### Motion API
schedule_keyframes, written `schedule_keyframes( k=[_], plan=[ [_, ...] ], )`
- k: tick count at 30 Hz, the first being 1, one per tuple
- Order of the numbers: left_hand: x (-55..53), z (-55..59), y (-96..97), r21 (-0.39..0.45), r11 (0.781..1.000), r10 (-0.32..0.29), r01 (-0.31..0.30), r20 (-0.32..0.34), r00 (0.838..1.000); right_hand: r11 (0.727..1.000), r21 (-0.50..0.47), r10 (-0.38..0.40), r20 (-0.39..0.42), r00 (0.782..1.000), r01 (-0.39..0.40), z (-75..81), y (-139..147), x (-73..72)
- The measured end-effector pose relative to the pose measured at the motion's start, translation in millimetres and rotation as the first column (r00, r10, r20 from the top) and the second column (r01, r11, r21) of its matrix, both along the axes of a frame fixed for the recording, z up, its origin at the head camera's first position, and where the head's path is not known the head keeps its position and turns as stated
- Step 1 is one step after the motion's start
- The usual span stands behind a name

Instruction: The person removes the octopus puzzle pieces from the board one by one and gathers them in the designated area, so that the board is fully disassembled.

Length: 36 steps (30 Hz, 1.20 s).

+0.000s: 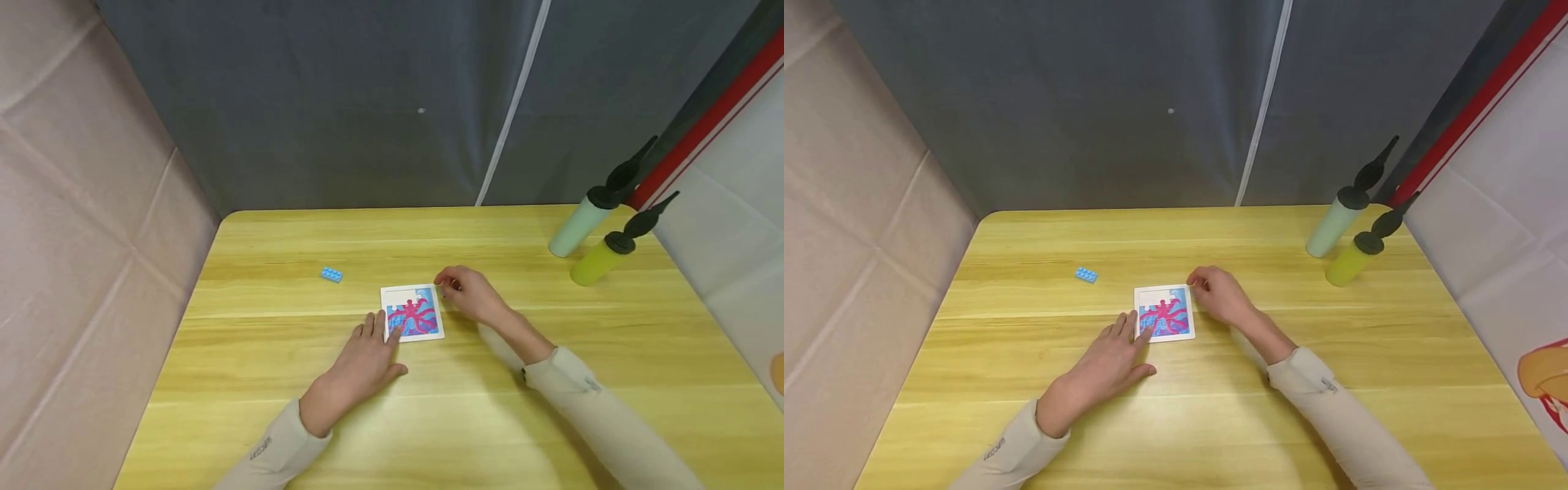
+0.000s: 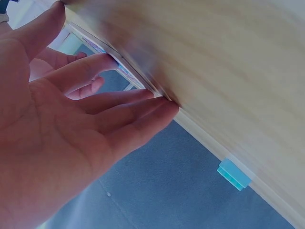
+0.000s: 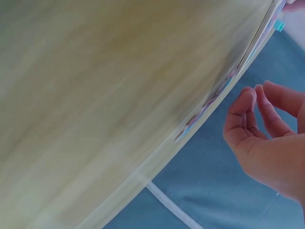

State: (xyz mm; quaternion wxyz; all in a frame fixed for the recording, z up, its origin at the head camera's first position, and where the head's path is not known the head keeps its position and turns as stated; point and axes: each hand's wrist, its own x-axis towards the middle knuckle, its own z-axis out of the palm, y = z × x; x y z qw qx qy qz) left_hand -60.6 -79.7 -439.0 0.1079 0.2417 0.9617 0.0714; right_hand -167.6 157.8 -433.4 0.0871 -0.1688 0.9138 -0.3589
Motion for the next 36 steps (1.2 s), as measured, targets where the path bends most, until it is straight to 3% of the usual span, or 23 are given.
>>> schedule_keyframes(
  k=[21, 29, 36],
  plan=[
    [5.7, -3.8, -1.8, -0.027, 1.000, 0.005, -0.005, -0.008, 1.000, 0.990, 0.095, 0.100, 0.027, 0.995, -0.102, -6.2, -25, 3.4],
    [2.1, -2.6, -1.0, -0.027, 0.999, -0.020, 0.018, -0.050, 0.999, 0.984, 0.130, 0.126, 0.004, 0.992, -0.125, -4.8, -26, 2.9],
    [-0.5, -0.7, -1.3, -0.022, 1.000, -0.017, 0.017, -0.032, 0.999, 0.985, 0.122, 0.124, 0.025, 0.992, -0.126, -3.9, -26, 1.6]
  ],
)
